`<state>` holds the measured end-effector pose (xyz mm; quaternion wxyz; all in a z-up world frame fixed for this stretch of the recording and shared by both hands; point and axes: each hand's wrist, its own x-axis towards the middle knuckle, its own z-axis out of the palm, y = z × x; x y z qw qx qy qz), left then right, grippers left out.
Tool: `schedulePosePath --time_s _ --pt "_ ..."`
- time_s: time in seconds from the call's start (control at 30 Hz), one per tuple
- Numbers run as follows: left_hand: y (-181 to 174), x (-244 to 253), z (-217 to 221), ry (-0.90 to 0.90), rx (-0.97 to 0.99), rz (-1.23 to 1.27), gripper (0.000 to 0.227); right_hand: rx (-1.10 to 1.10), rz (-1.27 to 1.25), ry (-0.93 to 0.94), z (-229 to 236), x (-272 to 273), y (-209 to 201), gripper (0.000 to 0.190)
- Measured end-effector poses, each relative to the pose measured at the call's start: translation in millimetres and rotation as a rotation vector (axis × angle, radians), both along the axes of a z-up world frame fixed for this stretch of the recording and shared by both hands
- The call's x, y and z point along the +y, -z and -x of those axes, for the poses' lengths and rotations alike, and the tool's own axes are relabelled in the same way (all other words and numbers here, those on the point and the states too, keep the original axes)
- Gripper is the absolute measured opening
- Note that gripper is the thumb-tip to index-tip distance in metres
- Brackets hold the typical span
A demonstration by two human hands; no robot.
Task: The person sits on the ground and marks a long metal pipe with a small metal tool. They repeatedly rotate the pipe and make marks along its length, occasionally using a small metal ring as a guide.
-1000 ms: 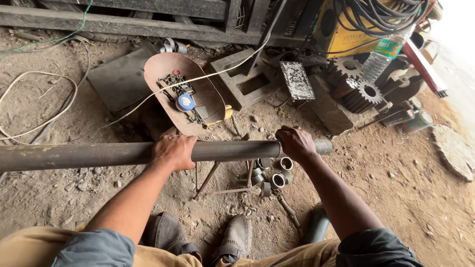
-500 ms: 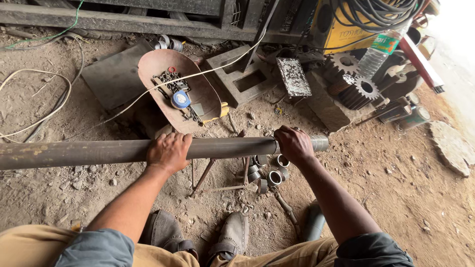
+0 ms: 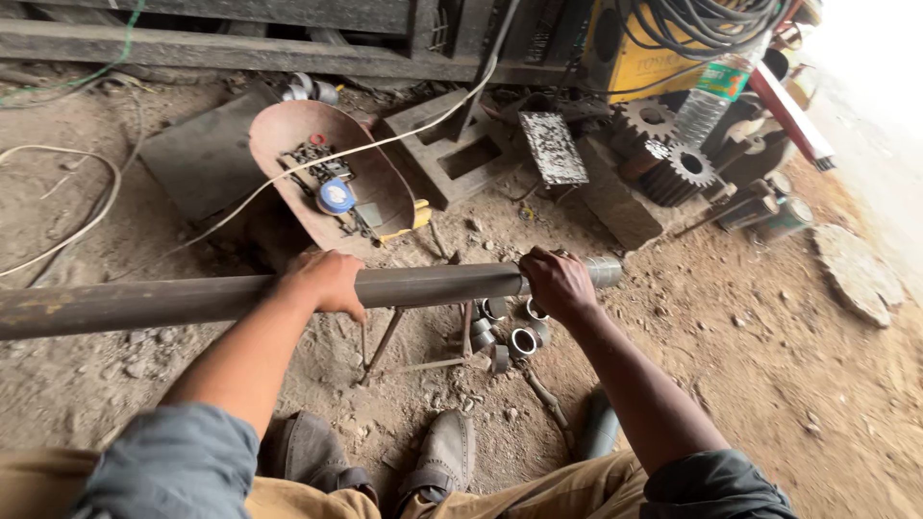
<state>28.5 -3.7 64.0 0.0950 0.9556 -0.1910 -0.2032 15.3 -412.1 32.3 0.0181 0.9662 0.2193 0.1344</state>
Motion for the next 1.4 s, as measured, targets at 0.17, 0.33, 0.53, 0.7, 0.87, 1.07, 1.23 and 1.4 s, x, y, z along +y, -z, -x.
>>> schedulePosePath --time_s 0.17,0.33,0.53,0.7,0.87,1.07,1.23,1.4 --pt "4.3 -3.7 11.6 -0.084 -0.046 -0.073 0.054 0.009 0.055 0.029 -9.3 -0.2 2.7 0.011" --pt "43.3 -9.3 19.5 -0.029 -0.254 -0.118 0.067 0.043 0.051 0.037 -25.9 4.2 -1.5 0.008" --pt "64.7 -17.1 20.8 -0.050 -0.394 -0.103 0.081 0.058 0.064 0.054 -18.8 4.6 -3.9 0.012" --pt "27.7 -5.7 -8.0 0.034 -0.006 -0.020 0.073 0.036 0.105 0.051 1.6 7.3 -8.3 0.024" --pt "16.3 -1.3 -2.7 -0.046 -0.009 -0.014 0.065 -0.002 0.054 0.033 6.2 3.9 -6.3 0.015" --pt "46.5 -9.8 17.1 0.026 -0.264 -0.124 0.062 0.065 0.045 0.072 -18.4 6.3 -9.4 0.014" --pt "67.4 -13.9 23.3 0.008 -0.577 -0.085 0.078 0.043 0.046 0.091 -16.4 4.8 -3.7 0.018" --pt "39.7 -9.8 6.1 -0.047 -0.073 -0.058 0.076 -0.028 0.053 0.043 9.2 4.6 -3.3 0.020"
